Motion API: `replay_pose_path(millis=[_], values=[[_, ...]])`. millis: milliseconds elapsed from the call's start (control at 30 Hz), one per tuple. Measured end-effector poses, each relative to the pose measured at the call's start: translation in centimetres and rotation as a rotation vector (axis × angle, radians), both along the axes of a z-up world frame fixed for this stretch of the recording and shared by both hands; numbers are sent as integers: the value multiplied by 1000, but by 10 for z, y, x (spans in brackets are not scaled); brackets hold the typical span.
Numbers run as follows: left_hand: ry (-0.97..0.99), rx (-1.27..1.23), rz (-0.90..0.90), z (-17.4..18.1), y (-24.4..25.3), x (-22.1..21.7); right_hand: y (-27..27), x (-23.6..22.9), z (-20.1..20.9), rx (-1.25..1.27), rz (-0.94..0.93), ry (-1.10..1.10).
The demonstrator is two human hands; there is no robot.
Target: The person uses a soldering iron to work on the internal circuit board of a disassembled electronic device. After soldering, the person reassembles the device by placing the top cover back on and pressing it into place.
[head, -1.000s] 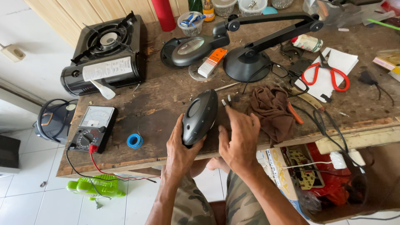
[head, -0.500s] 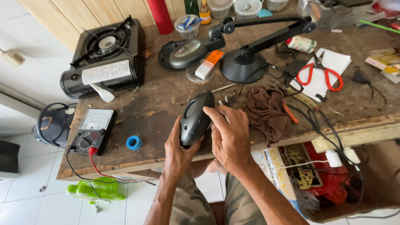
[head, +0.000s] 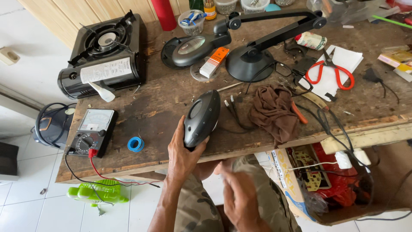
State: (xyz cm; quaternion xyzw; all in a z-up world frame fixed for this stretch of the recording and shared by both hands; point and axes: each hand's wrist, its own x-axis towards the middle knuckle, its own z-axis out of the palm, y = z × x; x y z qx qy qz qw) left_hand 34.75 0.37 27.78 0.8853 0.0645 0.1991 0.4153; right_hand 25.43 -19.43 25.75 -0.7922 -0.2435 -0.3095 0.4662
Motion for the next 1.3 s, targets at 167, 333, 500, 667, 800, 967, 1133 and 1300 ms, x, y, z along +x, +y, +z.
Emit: replay_pose_path(millis=[167, 333, 500, 667, 800, 967, 1133, 1300], values=[[36, -32, 12, 8, -3, -3, -1, -22, -62, -816, 493, 801], [31, -46, 3, 9, -2, -4, 4, -19, -74, -825, 425, 882], [8, -5, 6, 5, -2, -2, 6, -17, -90, -837, 423, 896], [29, -8, 4, 9, -3, -3, 3, -12, -72, -799, 450, 869], [22, -16, 13, 9, -5, -3, 1, -13, -91, -715, 420, 823], [28, -9, 12, 8, -3, -1, -2, 4, -44, -169, 293, 395], [37, -24, 15, 8, -4, -1, -5, 47, 10, -135, -10, 107], [9, -3, 10, 7, -3, 1, -3, 106, 25, -299, -205, 10]])
